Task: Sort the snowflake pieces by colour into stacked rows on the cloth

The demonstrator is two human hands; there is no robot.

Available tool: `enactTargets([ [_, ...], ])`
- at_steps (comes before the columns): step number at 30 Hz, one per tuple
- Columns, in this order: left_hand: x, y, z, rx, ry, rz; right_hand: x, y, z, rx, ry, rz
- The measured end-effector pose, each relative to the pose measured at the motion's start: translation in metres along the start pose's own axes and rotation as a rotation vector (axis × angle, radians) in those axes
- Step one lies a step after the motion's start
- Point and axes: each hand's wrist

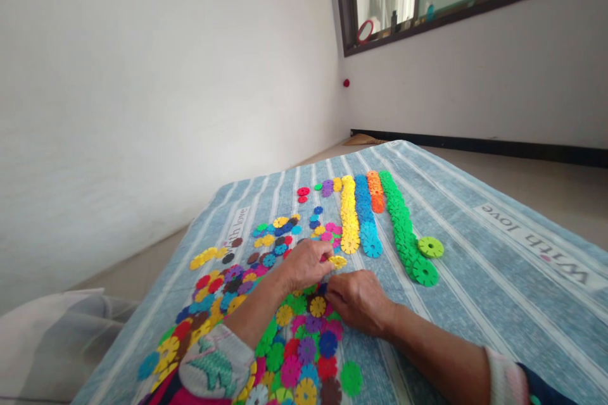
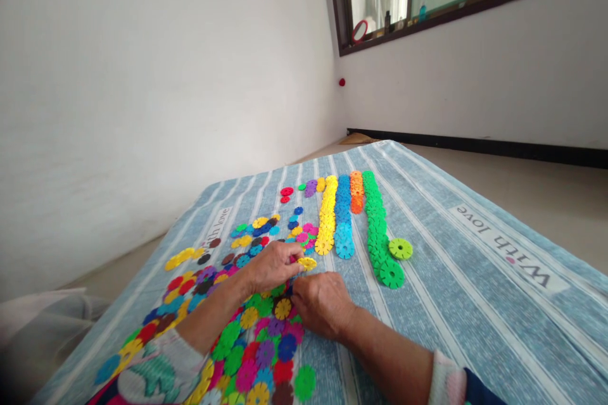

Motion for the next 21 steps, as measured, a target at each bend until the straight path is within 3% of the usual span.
enactTargets([
  [4, -0.001, -0.010, 0.001, 0.098, 0.066, -0.028, -0.001, 0.000, -0.001, -0.007, -0.003, 0.005],
  [12, 0.005, -0.047, 0.013, 0.059, 0.056, -0.004, 0.001, 0.000, 0.002, 0.002, -0.010, -0.006],
  [16, 0.004, -0.052, 0.016, 0.071, 0.007, -0.004, 0.001, 0.000, 0.001, 0.002, -0.018, 0.001],
  [21, 0.002, -0.047, 0.018, 0.174, -0.079, 0.019, 0.001, -0.001, 0.000, 0.002, -0.020, 0.006],
])
Point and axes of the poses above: each hand's wrist, its own y-axis away from the middle knuckle, its own z-axis out of the palm, x = y × z, and after that the axes turned 5 degrees about z, right-handed
